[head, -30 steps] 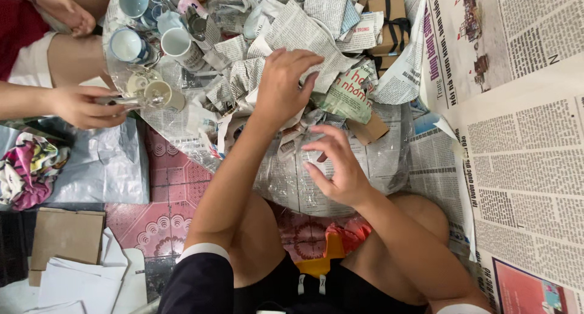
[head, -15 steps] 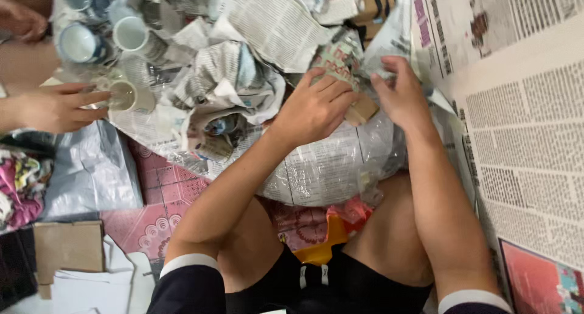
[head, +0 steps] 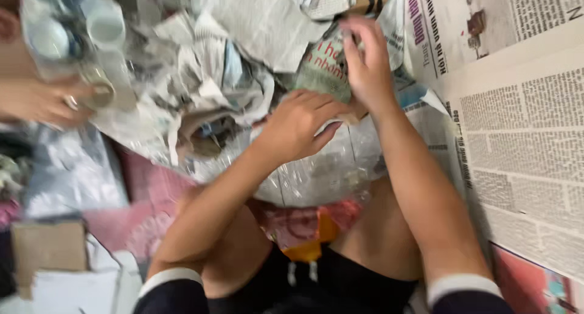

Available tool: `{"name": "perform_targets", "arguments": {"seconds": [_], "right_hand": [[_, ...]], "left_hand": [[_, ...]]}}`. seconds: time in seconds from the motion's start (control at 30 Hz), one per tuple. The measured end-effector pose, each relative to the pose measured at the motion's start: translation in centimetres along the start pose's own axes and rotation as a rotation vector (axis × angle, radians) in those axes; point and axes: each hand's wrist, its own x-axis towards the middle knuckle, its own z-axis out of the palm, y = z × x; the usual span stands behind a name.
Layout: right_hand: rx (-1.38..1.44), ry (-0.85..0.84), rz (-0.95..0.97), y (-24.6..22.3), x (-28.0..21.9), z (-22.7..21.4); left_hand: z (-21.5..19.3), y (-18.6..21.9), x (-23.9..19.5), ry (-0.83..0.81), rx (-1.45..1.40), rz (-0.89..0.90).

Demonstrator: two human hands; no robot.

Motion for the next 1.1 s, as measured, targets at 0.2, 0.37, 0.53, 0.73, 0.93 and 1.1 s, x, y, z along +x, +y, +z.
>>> {"name": "perform_targets", "arguments": {"seconds": [0.2,0.37,0.53,0.73,0.93,1.1], "right_hand": [[-0.265,0.020,-0.335,4.6,9.6,5.4],[-0.565,0.112,-0.327,7.3,15.1,8.1],[-0.578,0.043,-0.278,5.7,15.2,6.9],[-0.526,0.100,-0.538,2.1,13.5,5.5],[-0.566,0.179,-0.656,-2.3,12.3,3.4],[0.035,0.186,-0.344,-5.2,8.9,0.2]], "left_hand": [[-1.7,4.6,-6.2,0.173,-0.196,-0.171],[-1.2,1.3,-8.8,0.125,0.030,-0.121],[-1.1,0.0,-10.0,0.148,0.000,-0.050],[-1.4,0.3,-10.2,0.136,-0.014,-0.075],[-1.4,0.9,-10.0,0.184,-0.016,-0.069],[-1.2,1.0,-10.1,0.287,-0.013,-0.001]]}}
